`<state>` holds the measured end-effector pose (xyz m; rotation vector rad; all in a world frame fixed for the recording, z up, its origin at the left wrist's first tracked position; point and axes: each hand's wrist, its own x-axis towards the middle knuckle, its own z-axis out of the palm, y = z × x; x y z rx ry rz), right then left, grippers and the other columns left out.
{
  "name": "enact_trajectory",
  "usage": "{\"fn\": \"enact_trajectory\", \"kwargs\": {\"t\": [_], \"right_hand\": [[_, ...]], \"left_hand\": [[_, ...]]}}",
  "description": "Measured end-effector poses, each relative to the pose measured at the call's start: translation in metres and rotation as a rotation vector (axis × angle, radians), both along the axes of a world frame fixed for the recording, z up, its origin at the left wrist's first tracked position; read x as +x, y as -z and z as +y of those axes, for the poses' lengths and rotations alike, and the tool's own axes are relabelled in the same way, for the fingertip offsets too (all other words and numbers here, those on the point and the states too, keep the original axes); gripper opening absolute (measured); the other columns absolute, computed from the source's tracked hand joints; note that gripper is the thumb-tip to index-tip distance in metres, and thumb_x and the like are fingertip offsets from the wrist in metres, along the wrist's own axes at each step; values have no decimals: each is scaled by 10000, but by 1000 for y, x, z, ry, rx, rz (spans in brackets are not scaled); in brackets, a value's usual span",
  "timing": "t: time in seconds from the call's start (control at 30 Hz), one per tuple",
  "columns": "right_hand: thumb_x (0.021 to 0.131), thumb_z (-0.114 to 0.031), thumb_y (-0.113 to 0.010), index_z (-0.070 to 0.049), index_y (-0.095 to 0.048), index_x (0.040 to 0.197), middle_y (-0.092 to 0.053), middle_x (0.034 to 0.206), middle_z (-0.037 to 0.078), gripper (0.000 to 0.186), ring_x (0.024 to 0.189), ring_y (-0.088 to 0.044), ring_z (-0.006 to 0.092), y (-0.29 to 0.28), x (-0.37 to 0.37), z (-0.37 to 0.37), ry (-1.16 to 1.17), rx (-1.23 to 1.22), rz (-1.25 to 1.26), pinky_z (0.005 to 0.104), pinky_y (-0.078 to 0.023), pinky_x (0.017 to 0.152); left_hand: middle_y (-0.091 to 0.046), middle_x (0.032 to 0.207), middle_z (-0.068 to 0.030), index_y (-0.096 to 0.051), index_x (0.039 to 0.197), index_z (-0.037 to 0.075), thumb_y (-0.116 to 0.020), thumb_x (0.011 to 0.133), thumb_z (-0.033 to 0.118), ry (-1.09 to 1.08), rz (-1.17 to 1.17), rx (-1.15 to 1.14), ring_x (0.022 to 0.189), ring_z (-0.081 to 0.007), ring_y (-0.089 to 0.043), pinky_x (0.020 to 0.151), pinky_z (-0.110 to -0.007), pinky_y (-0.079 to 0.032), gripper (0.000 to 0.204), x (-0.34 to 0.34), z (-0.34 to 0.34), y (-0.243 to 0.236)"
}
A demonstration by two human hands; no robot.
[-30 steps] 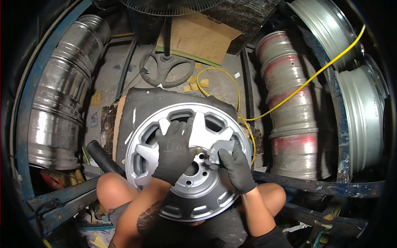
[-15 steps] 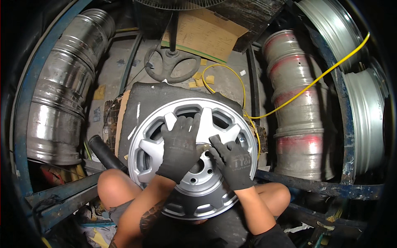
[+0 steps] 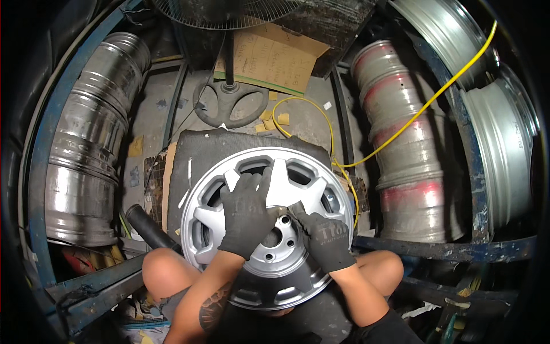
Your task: Sanding and preparing an automotive wheel rim hubcap for refinishing.
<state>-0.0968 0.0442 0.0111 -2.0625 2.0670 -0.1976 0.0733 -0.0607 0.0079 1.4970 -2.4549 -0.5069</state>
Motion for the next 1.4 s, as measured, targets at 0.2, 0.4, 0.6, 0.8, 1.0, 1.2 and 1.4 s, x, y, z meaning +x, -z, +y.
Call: {"fn": "enact_trajectory", "kwargs": {"t": [0.2,0.4,0.6,0.8,1.0,1.2,1.4], "right_hand": [[901,-181,-656,-245,-663,1349,-677,804,109,452,711,-682,322,-4,5,-10,-29,-101,-91,457,-518,635],[887,-97,-582,-248,-633,1353,-691,853,90,492,722,-704,292,-4,6,-23,-58,-119,-131,447,-542,629],[904,-105,-573,-247,-610,1371,-681,809,86,490,686,-696,298,-3,3,-12,-19,-64,-97,457,-535,617],[895,-119,-597,-206,-614,1340,-674,793,70,454,682,-694,280,-11,4,0,2,79,-32,426,-526,589],[965,-175,-580,-196,-614,1367,-704,846,80,403,745,-715,294,-14,1,1,-20,21,-125,420,-538,640],[928,-129,-723,-59,-762,1138,-757,1053,154,225,954,-734,240,-42,-9,-7,191,-154,-885,334,-554,880],[929,-108,-742,12,-713,1146,-729,1143,110,250,1051,-680,155,-11,-7,-1,410,76,-1414,286,-532,930]], "left_hand": [[-582,1216,-24,-430,1538,146,-822,744,521,6,0,-152,1202,-207,-524,892,-524,-415,962,6,-2,13],[-618,1245,-93,-500,1470,86,-863,680,473,-9,30,-7,1259,-275,-539,961,-551,-411,951,3,-3,8],[-623,1227,-96,-514,1459,78,-870,681,449,-16,34,50,1245,-292,-541,980,-544,-399,932,-3,0,-4],[-614,1172,-51,-509,1454,100,-878,666,443,-12,63,-44,1205,-243,-548,931,-540,-400,935,1,7,16],[-637,1194,-89,-529,1434,63,-896,644,430,10,132,-62,1210,-288,-555,975,-526,-417,945,1,-1,15],[-624,1269,-109,-458,1491,43,-838,688,552,33,92,-40,1247,-316,-542,1044,-644,-356,1024,1,-3,10],[-594,1258,-64,-458,1496,89,-865,690,451,50,-48,-153,1241,-251,-535,903,-557,-449,972,1,3,11]]}}
